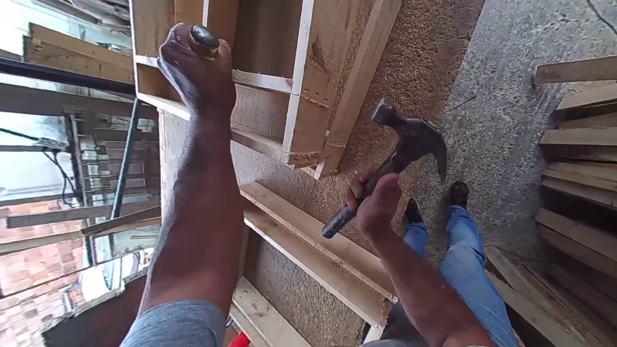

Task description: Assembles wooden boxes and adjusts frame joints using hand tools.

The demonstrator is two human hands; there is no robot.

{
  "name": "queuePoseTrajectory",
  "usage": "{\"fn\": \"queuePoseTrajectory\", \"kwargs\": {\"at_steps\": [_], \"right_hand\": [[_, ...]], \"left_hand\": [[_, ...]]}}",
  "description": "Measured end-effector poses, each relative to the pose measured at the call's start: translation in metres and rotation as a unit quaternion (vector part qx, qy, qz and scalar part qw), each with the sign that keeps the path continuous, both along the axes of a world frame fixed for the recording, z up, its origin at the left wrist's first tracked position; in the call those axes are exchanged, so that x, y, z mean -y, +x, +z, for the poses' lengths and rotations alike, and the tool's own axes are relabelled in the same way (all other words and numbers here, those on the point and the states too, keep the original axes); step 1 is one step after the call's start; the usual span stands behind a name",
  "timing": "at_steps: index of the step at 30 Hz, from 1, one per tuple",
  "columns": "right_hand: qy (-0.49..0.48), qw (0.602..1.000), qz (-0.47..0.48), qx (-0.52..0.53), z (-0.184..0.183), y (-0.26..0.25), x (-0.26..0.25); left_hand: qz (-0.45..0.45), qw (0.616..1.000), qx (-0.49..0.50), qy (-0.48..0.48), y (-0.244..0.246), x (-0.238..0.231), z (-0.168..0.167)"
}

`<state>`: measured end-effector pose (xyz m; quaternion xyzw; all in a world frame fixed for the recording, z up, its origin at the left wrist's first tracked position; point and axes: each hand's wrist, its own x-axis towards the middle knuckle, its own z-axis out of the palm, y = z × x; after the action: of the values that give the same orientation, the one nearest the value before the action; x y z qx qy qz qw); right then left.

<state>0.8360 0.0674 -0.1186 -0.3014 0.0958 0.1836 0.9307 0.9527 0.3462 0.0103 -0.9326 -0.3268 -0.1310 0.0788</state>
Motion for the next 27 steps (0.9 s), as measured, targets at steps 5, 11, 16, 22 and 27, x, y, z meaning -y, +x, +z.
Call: {"fn": "queuePoseTrajectory", "kwargs": {"at_steps": [5, 11, 16, 22, 27], "right_hand": [[-0.049, 0.99, 0.131, 0.017, -0.01, -0.003, -0.012], [-0.019, 0.999, 0.039, 0.019, -0.018, -0.009, -0.027], [0.028, 0.999, 0.023, 0.016, -0.012, -0.014, -0.004], [-0.038, 0.992, 0.108, 0.062, -0.024, -0.008, -0.011], [-0.084, 0.985, 0.1, 0.114, -0.045, -0.022, -0.028]], "left_hand": [[-0.006, 1.0, 0.004, 0.008, 0.003, -0.001, 0.0], [-0.008, 1.0, -0.002, 0.009, 0.0, -0.007, -0.001], [-0.011, 1.0, 0.003, 0.009, -0.005, -0.013, -0.003], [0.0, 1.0, 0.016, 0.003, 0.005, -0.013, 0.001], [-0.019, 0.999, 0.027, 0.011, -0.003, -0.024, -0.004]]}}
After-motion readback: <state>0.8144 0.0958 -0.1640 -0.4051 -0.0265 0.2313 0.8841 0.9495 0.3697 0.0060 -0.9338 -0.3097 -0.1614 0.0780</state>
